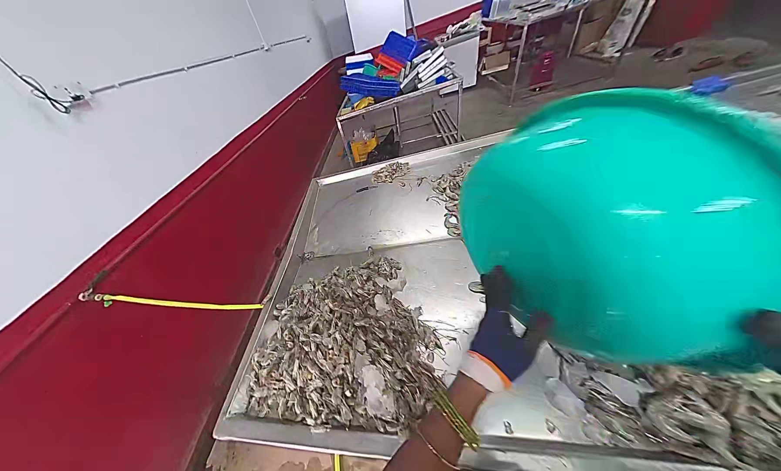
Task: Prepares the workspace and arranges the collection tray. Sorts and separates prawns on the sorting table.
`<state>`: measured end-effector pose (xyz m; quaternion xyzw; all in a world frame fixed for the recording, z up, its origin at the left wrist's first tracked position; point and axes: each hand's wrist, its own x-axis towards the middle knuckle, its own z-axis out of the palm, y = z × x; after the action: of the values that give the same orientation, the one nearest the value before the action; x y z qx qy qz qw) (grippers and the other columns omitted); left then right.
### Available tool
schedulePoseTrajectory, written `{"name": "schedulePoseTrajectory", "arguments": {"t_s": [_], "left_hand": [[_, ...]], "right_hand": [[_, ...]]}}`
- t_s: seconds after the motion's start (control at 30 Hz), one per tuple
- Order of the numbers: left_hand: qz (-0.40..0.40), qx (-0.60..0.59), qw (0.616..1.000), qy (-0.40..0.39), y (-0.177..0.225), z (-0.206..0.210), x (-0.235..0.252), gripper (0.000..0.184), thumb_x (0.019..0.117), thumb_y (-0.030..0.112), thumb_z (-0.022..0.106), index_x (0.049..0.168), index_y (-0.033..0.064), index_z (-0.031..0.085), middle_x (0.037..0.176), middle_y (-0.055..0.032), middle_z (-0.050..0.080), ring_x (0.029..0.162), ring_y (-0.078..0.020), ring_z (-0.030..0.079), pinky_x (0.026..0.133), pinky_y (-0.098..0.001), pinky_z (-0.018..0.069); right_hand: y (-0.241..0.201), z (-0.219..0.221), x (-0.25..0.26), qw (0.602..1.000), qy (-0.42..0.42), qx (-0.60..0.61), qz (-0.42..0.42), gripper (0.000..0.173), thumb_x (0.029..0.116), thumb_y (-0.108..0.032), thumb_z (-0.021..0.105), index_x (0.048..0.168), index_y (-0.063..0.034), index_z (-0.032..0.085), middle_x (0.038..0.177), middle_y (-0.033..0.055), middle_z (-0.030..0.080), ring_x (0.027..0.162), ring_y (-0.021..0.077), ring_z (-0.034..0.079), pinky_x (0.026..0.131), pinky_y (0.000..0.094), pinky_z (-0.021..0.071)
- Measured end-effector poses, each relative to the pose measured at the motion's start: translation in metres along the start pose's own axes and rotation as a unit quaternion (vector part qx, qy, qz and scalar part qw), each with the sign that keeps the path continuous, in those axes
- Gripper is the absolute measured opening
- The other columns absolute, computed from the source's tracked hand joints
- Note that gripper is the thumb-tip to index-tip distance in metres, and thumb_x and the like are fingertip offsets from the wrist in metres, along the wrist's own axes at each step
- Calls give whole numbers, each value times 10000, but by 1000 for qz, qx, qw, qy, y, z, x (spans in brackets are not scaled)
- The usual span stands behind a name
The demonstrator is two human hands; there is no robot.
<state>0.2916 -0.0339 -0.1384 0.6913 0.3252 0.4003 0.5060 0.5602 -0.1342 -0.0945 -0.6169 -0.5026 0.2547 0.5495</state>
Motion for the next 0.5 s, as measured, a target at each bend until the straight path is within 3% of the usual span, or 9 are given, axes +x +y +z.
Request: {"name": "schedulePoseTrajectory", "arguments": {"t_s": [0.03,0.07,0.13,0.2,0.3,0.4,0.43,0.47,0.5], "left_hand": [[-35,21,999,3,-11,-28,-1,751,1021,153,592,1616,-31,171,1683,-251,159,1548,-320,266,1233,-449,345],[-79,69,994,12,-20,-55,-3,676,1035,193,583,1591,-35,273,1646,-227,301,1506,-280,369,1228,-422,357],[-176,161,971,-6,-31,-107,-12,639,1060,289,547,1591,18,317,1601,-195,405,1457,-276,447,1215,-448,363],[-238,201,950,-31,-46,-144,-26,620,1080,268,509,1613,50,278,1583,-212,425,1436,-316,469,1197,-481,369],[-205,209,954,-57,-79,-168,-46,493,1051,105,499,1505,-74,428,1560,-253,436,1460,-327,430,1230,-437,314],[-258,202,933,-148,-99,-177,-58,481,1050,96,493,1491,-87,438,1546,-266,445,1450,-346,433,1224,-464,319],[-281,191,921,-188,-104,-178,-58,478,1064,128,482,1500,-64,441,1545,-252,453,1438,-342,449,1210,-476,343],[-285,174,917,-219,-113,-179,-58,459,1075,178,468,1482,-34,477,1504,-225,507,1380,-318,521,1161,-476,428],[-274,157,915,-250,-116,-181,-57,450,1076,190,467,1465,-33,507,1492,-210,532,1376,-307,530,1164,-479,424]], "right_hand": [[-31,45,12,995,-57,-78,-23,464,791,-329,765,1159,-75,638,918,-57,694,814,-16,670,730,231,591],[-63,90,27,981,-129,-139,-51,381,819,-341,780,1078,-77,689,871,-11,716,787,53,688,720,291,596],[-106,181,58,916,-302,-249,-86,347,971,-288,729,1189,-19,726,1004,206,734,946,342,698,868,559,529],[-105,263,83,831,-406,-369,-90,394,1041,-291,622,1382,-98,653,1245,269,685,1174,475,637,988,672,452],[-56,348,100,786,-439,-423,-106,330,1013,-65,579,1328,-53,680,1269,296,667,1200,515,613,979,704,447],[-19,384,110,795,-458,-384,-107,372,1038,-96,573,1406,-98,631,1316,250,666,1246,467,609,1050,650,431],[-8,380,114,819,-436,-352,-124,430,1005,-142,641,1434,-137,609,1328,215,669,1251,442,610,1076,633,419],[2,367,116,851,-402,-308,-140,524,946,-155,720,1455,-153,597,1355,189,659,1276,417,592,1119,614,390],[10,348,117,881,-358,-273,-147,570,902,-156,773,1447,-146,606,1385,167,651,1306,390,585,1152,596,385]]}}
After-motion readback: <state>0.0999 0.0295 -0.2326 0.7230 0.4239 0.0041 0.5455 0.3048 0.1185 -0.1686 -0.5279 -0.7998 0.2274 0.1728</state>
